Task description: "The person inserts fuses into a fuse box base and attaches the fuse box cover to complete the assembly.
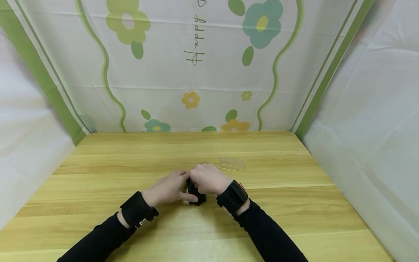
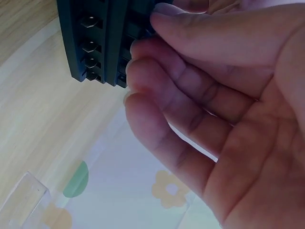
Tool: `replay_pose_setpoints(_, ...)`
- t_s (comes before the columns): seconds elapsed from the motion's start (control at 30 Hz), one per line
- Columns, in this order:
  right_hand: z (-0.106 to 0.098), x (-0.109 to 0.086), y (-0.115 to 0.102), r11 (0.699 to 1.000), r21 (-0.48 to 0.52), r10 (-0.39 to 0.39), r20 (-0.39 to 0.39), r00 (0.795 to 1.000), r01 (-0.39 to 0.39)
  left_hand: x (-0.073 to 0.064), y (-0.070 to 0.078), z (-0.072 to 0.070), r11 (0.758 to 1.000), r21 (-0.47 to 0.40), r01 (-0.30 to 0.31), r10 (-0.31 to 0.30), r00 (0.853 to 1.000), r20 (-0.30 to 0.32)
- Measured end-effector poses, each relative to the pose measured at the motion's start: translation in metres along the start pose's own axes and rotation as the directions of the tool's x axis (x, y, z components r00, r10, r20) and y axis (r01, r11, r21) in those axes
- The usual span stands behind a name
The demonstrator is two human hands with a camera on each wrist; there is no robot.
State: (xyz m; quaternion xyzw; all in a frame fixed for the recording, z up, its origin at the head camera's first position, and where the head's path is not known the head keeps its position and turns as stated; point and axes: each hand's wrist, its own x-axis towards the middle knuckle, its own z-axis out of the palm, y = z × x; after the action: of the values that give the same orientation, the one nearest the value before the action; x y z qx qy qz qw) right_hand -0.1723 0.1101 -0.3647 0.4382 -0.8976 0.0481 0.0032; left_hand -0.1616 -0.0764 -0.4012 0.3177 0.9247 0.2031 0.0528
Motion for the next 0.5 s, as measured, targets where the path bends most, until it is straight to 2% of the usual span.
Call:
replay_pose_setpoints(0.27,-0.01,-0.003,0.004,1.0,0.023,0.02,-0.078,0.997,-0.019,0.0,0.001,-0.002,1.0,0.029,0.008,-0.008,1.0,0.01)
replay_pose_setpoints(0.5,-0.015,-0.006,0.007,0.996,0.055,0.07,-0.028,0.997,-0.068,-0.001,0.001,-0.002,0.999,0.047,0.013,-0.013,1.0,0.013)
